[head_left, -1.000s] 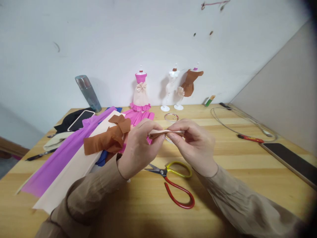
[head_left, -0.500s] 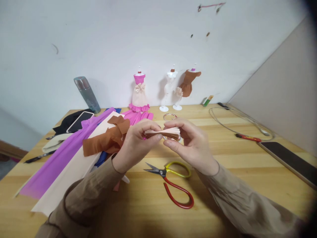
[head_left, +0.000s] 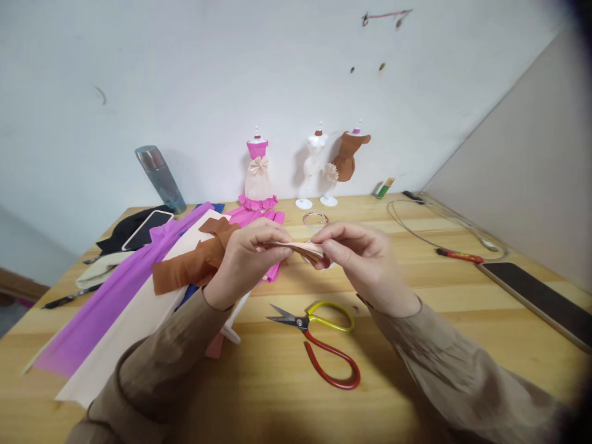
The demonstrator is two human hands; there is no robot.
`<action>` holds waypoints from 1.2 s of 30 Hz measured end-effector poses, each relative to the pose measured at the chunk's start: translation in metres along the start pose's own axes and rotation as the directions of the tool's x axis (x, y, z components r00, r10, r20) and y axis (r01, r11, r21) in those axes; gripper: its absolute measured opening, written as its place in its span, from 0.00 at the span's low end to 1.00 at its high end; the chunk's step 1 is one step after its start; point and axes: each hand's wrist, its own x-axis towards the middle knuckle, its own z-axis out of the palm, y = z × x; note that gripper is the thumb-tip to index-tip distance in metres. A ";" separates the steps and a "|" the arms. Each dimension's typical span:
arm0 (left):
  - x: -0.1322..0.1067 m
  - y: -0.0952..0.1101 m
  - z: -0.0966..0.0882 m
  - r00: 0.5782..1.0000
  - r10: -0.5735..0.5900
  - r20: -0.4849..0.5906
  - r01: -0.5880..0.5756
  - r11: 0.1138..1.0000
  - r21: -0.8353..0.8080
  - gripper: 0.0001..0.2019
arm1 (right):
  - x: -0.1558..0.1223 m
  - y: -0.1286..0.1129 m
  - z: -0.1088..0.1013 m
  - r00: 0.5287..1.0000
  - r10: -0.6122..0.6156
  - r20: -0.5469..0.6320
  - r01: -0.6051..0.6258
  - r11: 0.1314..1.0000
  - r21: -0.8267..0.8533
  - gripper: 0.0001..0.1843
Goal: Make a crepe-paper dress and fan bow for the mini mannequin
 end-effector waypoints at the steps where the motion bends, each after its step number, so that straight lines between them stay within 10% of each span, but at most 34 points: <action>1: 0.000 0.000 -0.001 0.999 0.011 0.031 -0.011 1.000 0.004 0.06 | 0.001 0.000 -0.001 0.999 0.032 0.014 -0.032 0.999 0.014 0.10; 19: 0.005 0.016 -0.010 0.864 0.199 0.462 -0.285 0.950 0.124 0.08 | 0.004 -0.003 -0.005 0.959 0.208 0.190 -0.204 0.978 -0.042 0.13; 28: 0.006 0.010 -0.012 0.880 0.267 0.392 -0.332 0.938 0.105 0.07 | 0.003 0.001 -0.008 0.969 0.173 0.178 -0.176 0.984 0.001 0.21; 36: 0.006 -0.007 -0.012 0.935 0.350 0.057 -0.349 0.880 0.323 0.06 | 0.005 -0.006 -0.007 0.927 0.247 0.284 -0.220 0.968 -0.125 0.21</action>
